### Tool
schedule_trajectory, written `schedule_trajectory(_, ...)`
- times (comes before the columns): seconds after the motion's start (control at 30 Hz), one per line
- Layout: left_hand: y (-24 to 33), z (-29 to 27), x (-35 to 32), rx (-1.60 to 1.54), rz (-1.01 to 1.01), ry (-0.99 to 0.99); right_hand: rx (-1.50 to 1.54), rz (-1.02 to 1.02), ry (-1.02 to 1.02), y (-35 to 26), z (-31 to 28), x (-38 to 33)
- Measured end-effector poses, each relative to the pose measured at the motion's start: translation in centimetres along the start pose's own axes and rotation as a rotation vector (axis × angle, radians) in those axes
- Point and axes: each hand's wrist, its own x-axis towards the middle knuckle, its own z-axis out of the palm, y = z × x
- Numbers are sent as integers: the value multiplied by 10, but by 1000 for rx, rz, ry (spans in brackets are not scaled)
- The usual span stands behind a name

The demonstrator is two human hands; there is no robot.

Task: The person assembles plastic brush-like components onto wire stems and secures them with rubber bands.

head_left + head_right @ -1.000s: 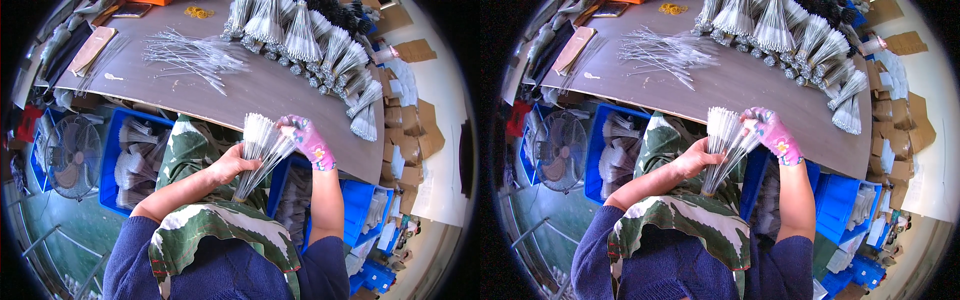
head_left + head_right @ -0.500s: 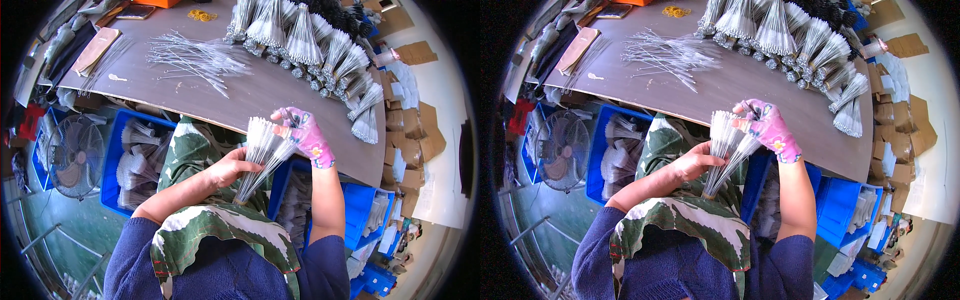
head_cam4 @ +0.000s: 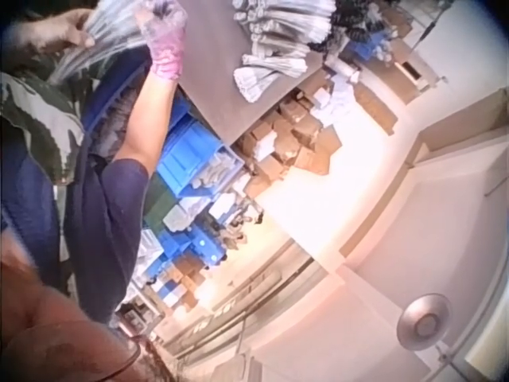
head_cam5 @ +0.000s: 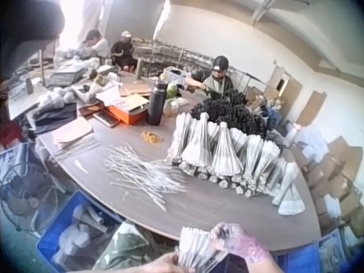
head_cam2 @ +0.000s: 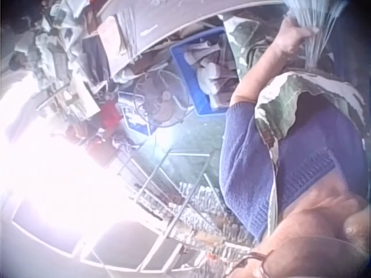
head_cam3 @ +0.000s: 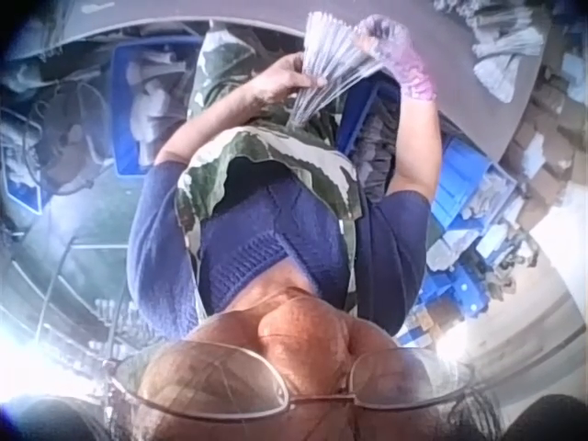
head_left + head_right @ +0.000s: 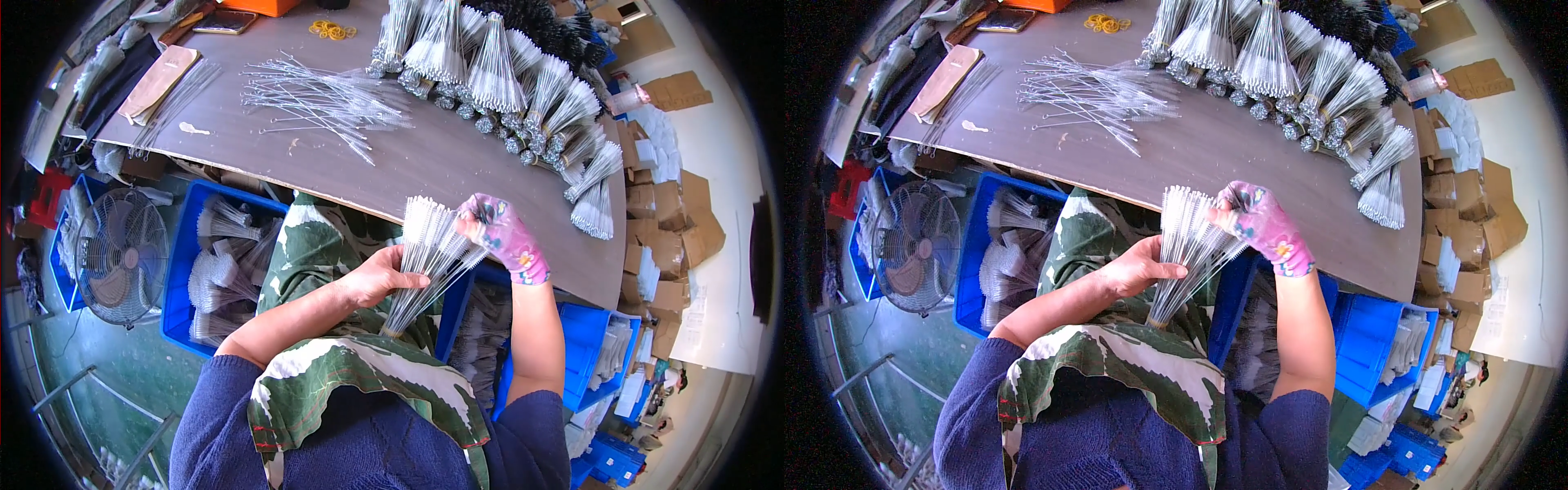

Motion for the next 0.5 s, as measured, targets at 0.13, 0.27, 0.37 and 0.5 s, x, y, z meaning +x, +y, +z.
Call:
schedule_trajectory(0.13,3,6,0,88,30,50,10,-14,129,-13,20,8)
schedule_trajectory(0.27,5,2,-2,168,19,65,19,-64,62,-13,17,9)
schedule_trajectory(0.37,6,2,-6,87,24,5,-16,-77,-38,-9,0,5)
schedule_trajectory(0.5,4,-2,-5,-130,-20,-93,53,-54,20,-9,6,3)
